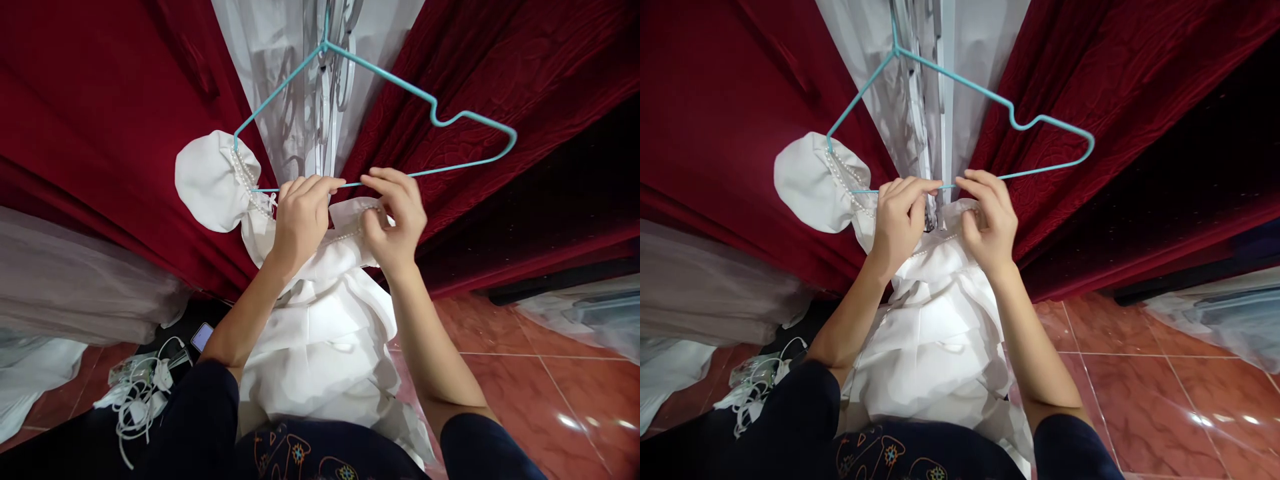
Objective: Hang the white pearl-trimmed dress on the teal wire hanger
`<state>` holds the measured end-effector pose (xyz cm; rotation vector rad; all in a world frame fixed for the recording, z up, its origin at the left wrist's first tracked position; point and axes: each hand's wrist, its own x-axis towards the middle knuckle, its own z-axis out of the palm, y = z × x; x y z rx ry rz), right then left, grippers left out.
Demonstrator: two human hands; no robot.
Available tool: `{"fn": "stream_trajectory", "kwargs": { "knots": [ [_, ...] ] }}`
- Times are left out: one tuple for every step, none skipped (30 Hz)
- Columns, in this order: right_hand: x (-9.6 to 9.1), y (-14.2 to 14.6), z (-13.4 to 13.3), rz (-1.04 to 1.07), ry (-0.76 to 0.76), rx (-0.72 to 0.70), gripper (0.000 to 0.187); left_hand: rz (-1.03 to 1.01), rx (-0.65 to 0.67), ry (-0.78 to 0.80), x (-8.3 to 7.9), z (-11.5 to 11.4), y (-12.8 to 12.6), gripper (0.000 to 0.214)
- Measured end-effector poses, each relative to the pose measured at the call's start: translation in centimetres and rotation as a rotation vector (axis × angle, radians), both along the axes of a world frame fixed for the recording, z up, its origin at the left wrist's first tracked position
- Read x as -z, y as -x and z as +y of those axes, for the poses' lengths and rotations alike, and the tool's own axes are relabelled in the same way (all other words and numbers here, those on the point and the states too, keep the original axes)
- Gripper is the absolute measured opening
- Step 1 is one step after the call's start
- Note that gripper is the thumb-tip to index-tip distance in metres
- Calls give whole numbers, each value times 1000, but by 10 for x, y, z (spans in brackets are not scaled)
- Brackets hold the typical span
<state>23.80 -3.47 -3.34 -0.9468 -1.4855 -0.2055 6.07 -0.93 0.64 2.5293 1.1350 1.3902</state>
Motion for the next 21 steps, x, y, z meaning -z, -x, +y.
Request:
{"fn": "stream_trajectory", "kwargs": {
  "knots": [
    [0, -8, -1, 28, -46, 61, 52, 7, -3, 8, -3, -1, 3, 38],
    [0, -19, 0, 82, -102, 135, 51, 20, -11, 21, -7, -1, 6, 38],
    [0, -34, 3, 153, -163, 208, 47, 36, -21, 33, -10, 0, 9, 38],
    [0, -50, 8, 231, -233, 269, 44, 52, -31, 45, -12, 1, 12, 37],
    [-1, -69, 14, 290, -277, 299, 38, 65, -38, 56, -13, 3, 15, 37],
    [-3, -87, 22, 313, -310, 303, 33, 75, -40, 66, -14, 5, 17, 37],
    [-7, -103, 29, 309, -318, 289, 34, 81, -38, 74, -15, 6, 19, 36],
    [-13, -117, 35, 288, -339, 261, 37, 84, -35, 81, -15, 7, 20, 36],
    [-20, -126, 39, 271, -314, 231, 40, 85, -32, 88, -15, 7, 20, 37],
    [-30, -130, 42, 247, -287, 204, 43, 87, -30, 94, -15, 6, 20, 37],
    [-40, -130, 42, 224, -262, 172, 45, 88, -30, 100, -16, 5, 19, 37],
    [-52, -125, 42, 200, -241, 140, 46, 86, -31, 105, -16, 4, 19, 37],
    [-64, -117, 41, 172, -227, 107, 46, 82, -31, 109, -16, 3, 18, 38],
    [-76, -107, 40, 142, -211, 77, 46, 79, -28, 114, -17, 1, 18, 38],
    [-86, -97, 38, 112, -192, 59, 45, 75, -22, 118, -17, 0, 18, 38],
    [-96, -87, 38, 89, -159, 61, 45, 70, -18, 119, -17, -1, 18, 38],
    [-103, -79, 37, 68, -109, 74, 45, 67, -17, 118, -17, -1, 19, 38],
    [-108, -73, 36, 52, -64, 93, 44, 66, -20, 116, -16, -1, 19, 38],
    [-111, -69, 35, 37, -22, 109, 44, 68, -28, 114, -16, 0, 19, 38],
    [-112, -68, 32, 32, 12, 118, 43, 70, -38, 112, -15, 1, 19, 38],
    [-110, -69, 29, 32, 38, 115, 42, 73, -47, 110, -14, 3, 19, 39]
  ]
}}
